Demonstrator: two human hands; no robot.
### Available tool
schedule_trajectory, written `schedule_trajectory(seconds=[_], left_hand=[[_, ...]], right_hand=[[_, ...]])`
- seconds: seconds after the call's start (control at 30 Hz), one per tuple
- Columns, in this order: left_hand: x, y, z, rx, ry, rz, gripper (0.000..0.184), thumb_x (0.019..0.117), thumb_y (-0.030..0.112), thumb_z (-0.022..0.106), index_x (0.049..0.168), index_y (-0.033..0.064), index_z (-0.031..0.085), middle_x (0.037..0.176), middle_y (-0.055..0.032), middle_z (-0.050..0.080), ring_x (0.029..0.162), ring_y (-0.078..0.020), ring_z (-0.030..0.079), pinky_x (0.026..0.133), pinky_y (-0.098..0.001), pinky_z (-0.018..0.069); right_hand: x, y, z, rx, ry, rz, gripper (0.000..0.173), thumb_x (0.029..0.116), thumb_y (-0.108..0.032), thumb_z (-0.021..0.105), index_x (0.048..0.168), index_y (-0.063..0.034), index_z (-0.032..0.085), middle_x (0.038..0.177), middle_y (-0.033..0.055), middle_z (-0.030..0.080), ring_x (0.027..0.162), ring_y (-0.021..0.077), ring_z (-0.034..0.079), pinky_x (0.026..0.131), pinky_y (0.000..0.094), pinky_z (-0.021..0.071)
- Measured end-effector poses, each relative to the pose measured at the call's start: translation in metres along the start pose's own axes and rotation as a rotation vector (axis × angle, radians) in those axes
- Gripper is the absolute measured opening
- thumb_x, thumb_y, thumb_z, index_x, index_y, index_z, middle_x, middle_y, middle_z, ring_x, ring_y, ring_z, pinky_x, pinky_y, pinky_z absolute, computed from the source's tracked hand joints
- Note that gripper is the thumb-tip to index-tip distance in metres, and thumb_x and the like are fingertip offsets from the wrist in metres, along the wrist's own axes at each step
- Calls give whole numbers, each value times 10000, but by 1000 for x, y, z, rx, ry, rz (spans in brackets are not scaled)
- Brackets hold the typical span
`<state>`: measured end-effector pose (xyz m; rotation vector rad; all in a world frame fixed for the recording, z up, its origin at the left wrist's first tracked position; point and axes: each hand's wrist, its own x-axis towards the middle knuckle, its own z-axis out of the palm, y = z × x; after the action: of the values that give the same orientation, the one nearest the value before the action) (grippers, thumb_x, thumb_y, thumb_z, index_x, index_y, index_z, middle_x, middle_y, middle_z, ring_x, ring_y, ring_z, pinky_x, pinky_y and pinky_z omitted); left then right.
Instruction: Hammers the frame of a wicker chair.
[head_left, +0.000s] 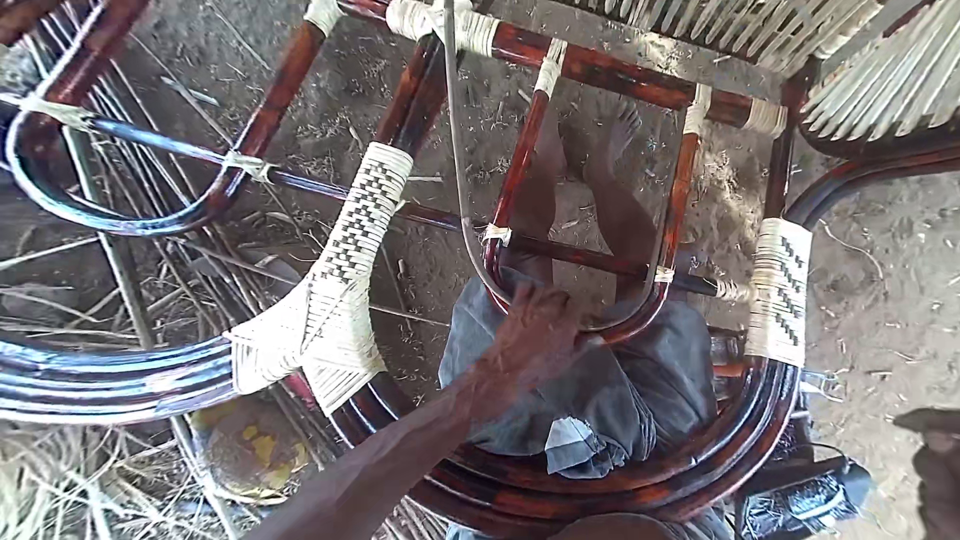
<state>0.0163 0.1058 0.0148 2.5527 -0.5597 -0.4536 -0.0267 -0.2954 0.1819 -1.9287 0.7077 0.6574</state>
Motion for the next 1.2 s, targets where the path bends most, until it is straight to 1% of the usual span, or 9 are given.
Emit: schedule_trajectory(seconds=[0.1,0.2,0.33,0.43,0.53,0.73,0.83,0.97,1.2], left_hand=[[-17,-31,-3,93,106,40,286,1012,363,594,1000,125,752,936,-84,681,991,-319,637,1045,-569,410],[-19,-39,4,28,109,55,270,1031,333,577,981,152,771,922,-40,695,975,-261,645,1089,-525,373],[-7,-41,4,30,49,52,276,1035,341,573,954,160,765,866,-22,699,899,-223,658,1043,-502,385],[1,-35,-3,69,-90,-8,240,1029,312,595,945,161,762,864,-28,702,902,-224,659,1025,-513,365],[14,-23,-19,85,-329,-129,251,1060,311,556,1039,166,759,990,-40,723,1040,-229,646,1057,-520,320],[37,-10,-34,72,-593,-257,238,1065,288,537,1134,203,749,1142,-33,716,1190,-227,599,1096,-556,276],[35,-13,-36,14,-569,-229,223,1050,257,559,1154,247,756,1166,-9,724,1198,-212,605,1107,-563,267],[28,-15,-32,-58,-490,-217,223,1059,268,559,1151,229,759,1081,-4,724,1122,-198,612,1120,-544,241],[36,-6,-35,-50,-553,-330,235,1061,279,553,1172,238,756,1132,-13,735,1151,-192,626,1154,-536,238]], right_hand=[[26,133,-23,60,175,47,187,986,-74,529,1146,-28,613,984,62,732,777,218,743,654,401,651],[60,223,-10,35,388,161,310,901,-29,627,1205,33,620,1002,123,704,789,215,724,702,411,646],[91,248,24,-225,488,421,404,940,-150,661,1292,35,588,1112,180,684,919,255,702,822,478,596],[110,296,17,-575,479,344,447,983,-323,624,1248,37,636,1112,241,692,996,365,696,870,582,556],[125,293,13,-672,423,486,441,997,-325,605,1269,22,638,1238,285,655,1176,447,627,992,654,469],[132,291,13,-666,392,547,386,982,-316,620,1173,16,665,1159,265,680,1106,427,657,937,655,492],[146,319,10,-586,525,573,371,940,-360,618,1157,-69,697,1093,112,729,1034,262,703,902,512,549],[119,287,17,-371,576,486,425,828,-198,773,1176,14,651,1066,185,706,946,310,703,828,543,570],[107,286,3,-213,648,410,446,771,-153,795,1164,-33,623,1018,97,701,857,191,720,735,422,625]])
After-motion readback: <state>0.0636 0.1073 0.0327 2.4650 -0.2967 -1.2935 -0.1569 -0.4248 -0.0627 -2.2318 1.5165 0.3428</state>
